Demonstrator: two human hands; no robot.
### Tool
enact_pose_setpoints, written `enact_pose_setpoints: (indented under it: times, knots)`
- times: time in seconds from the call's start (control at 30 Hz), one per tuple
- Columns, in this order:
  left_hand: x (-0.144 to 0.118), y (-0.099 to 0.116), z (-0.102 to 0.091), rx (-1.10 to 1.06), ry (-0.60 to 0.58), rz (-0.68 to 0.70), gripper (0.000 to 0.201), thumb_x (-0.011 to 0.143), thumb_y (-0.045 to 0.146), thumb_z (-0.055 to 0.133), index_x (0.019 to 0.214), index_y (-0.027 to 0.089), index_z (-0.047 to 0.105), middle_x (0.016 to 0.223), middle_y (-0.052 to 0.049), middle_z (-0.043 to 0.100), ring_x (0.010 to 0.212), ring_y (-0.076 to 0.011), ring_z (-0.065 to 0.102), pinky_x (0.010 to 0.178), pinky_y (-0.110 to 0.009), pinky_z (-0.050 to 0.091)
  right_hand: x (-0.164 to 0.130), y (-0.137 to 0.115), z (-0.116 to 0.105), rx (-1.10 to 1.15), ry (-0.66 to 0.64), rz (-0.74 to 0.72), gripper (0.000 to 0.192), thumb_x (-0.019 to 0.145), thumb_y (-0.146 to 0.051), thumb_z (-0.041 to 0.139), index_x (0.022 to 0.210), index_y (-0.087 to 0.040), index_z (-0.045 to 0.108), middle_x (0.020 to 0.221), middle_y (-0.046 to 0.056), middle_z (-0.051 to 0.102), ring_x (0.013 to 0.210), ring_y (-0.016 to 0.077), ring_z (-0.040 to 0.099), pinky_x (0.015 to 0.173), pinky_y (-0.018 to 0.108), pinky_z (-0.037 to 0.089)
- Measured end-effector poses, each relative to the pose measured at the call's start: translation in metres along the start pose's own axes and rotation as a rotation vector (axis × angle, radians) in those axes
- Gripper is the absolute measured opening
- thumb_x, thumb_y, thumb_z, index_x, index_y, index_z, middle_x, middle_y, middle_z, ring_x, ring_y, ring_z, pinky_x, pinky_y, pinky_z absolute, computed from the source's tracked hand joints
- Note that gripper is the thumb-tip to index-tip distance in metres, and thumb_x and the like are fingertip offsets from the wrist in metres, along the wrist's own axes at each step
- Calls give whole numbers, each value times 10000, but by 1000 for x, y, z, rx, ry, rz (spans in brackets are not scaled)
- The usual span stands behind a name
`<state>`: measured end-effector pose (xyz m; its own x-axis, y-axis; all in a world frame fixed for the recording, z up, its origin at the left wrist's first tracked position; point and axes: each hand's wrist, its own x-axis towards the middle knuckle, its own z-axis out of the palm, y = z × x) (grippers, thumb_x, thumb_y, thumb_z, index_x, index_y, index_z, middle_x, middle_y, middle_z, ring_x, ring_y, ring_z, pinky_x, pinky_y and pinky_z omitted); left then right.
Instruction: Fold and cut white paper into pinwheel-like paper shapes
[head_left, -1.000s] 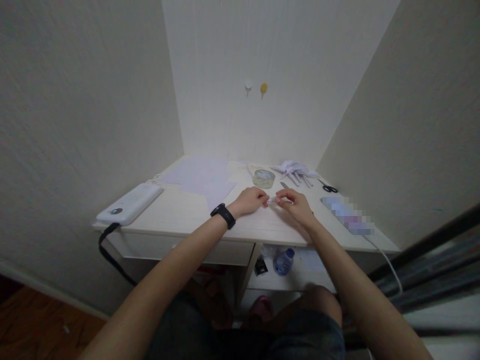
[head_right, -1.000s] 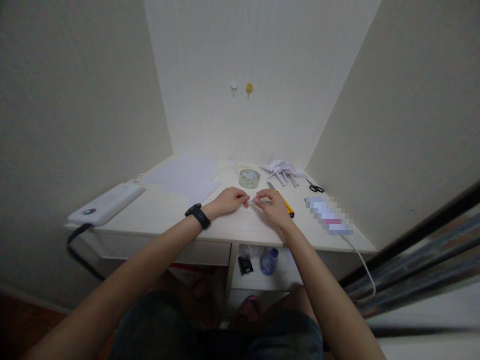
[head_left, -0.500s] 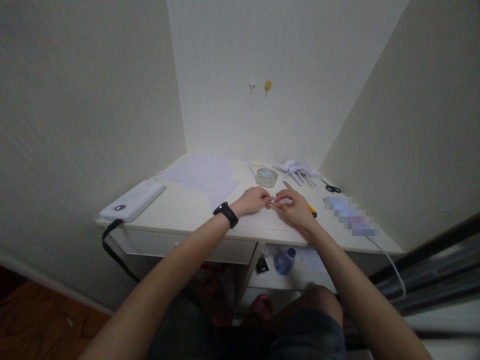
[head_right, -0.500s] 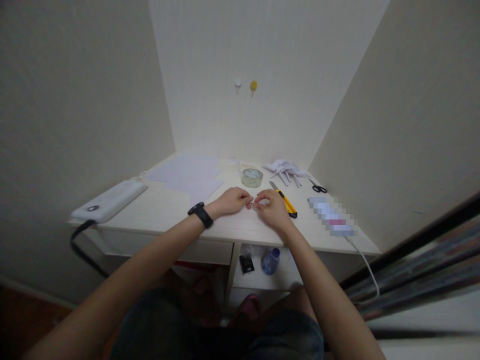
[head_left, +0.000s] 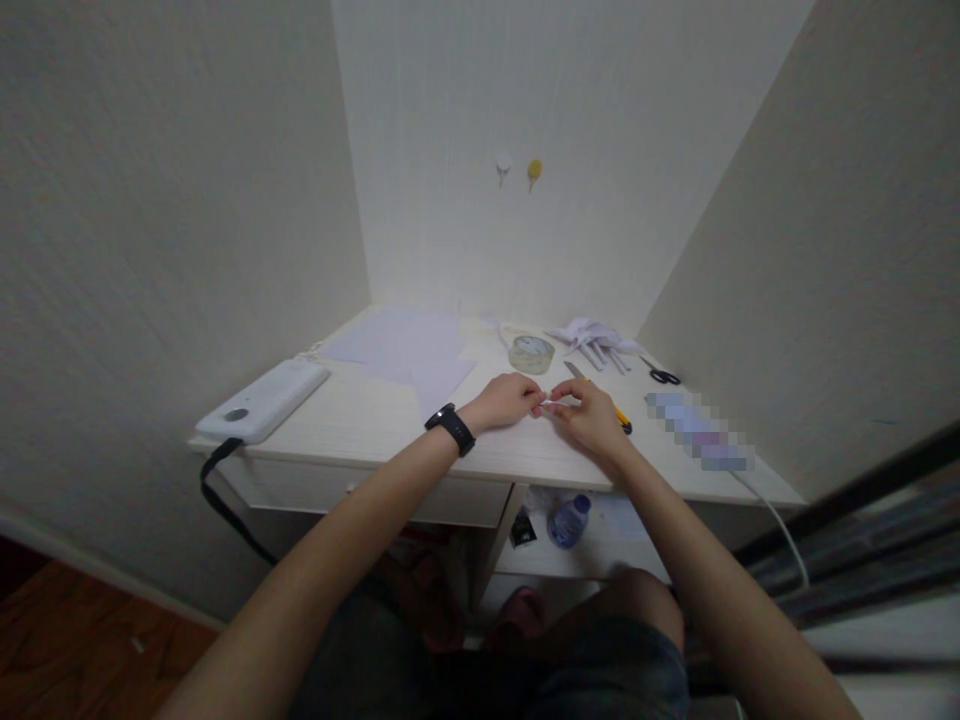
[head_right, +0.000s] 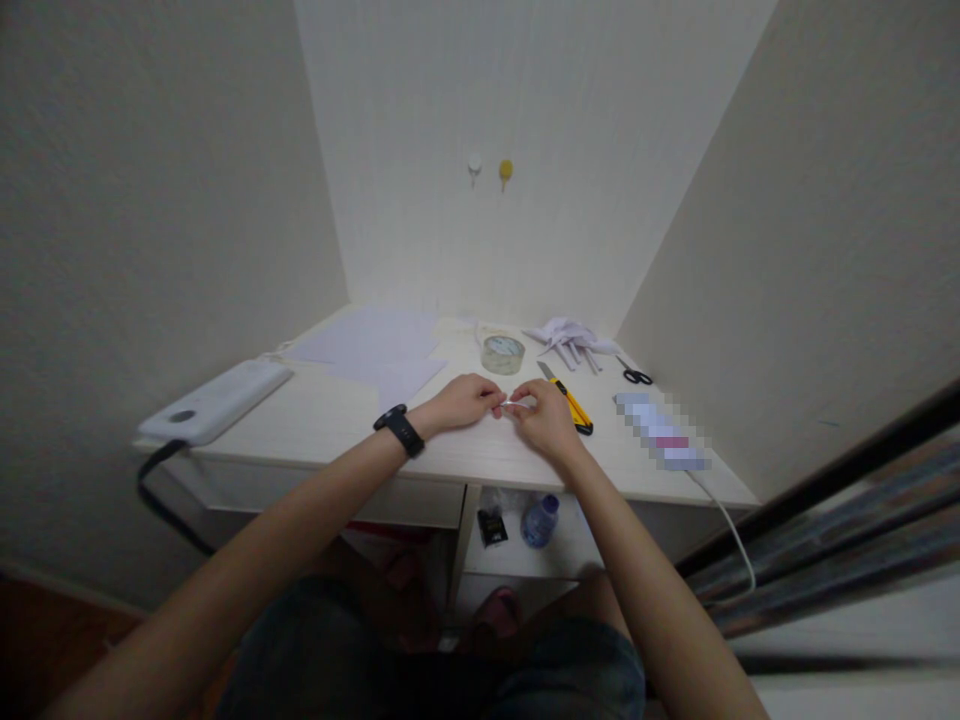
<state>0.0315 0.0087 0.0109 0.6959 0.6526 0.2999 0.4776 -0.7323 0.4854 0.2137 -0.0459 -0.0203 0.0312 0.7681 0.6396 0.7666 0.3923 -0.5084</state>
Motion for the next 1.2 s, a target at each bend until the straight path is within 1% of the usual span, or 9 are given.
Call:
enact_pose_setpoints:
  times: [0.27,0.37,0.57,0.67,0.73,0.83,0.93,1.07,1.2]
  knots:
    - [-1,2,0,5,2,9,316,920,287,509,769,172,762,766,-47,736,697,-163,597,651,-265,368,-1,2,-1,90,-49,138,141,731,-336,691,806,-217,700,899,89,726,794,236,658,756,402,506]
    - [-2,3,-1,13,-2,1,316,924,294,510,778,173,764,767,-48,737,685,-162,593,654,-266,368,-2,-1,-2,167,-52,163,183,730,-347,678,852,-213,654,921,79,718,808,229,663,740,394,517]
    - [-3,2,0,39,5,-3,323,914,300,512,762,172,766,739,-61,722,661,-169,574,646,-277,356,-4,-8,-3,182,14,142,124,754,-307,609,820,-226,542,795,32,662,761,216,638,701,373,515]
    - [-2,1,1,31,7,-14,331,911,305,509,748,170,764,726,-61,717,670,-171,581,653,-276,365,-7,-10,-3,160,40,85,84,801,-287,566,861,-229,559,835,37,668,780,217,643,716,379,520]
    - [-1,0,1,3,2,-13,332,912,306,513,746,165,764,726,-59,720,678,-169,589,658,-274,375,-9,-12,-4,114,51,-1,94,827,-275,563,903,-230,595,902,53,683,852,230,647,764,396,524]
    - [0,-1,1,-55,10,-5,331,914,294,518,731,159,758,728,-52,726,696,-165,605,670,-272,390,-12,-15,-7,-64,83,-180,82,841,-262,599,898,-236,652,968,79,691,959,259,624,862,431,496]
    - [1,-1,2,-130,17,-5,327,906,269,523,701,148,746,725,-55,728,724,-163,621,688,-266,402,-14,-17,-10,-243,68,-316,94,872,-249,587,846,-243,677,969,88,696,967,268,607,874,436,467]
    - [2,-2,1,-199,11,-27,318,885,246,536,654,137,727,679,-55,711,701,-158,618,698,-266,410,-15,-17,-9,-389,26,-346,132,892,-214,560,875,-229,691,964,92,708,932,263,608,830,406,453]
    - [2,-2,0,-209,-6,-46,315,866,230,541,617,135,709,643,-56,693,678,-159,608,692,-272,408,-17,-14,-5,-429,-25,-349,178,900,-210,540,971,-210,702,995,110,709,897,262,624,786,383,460]
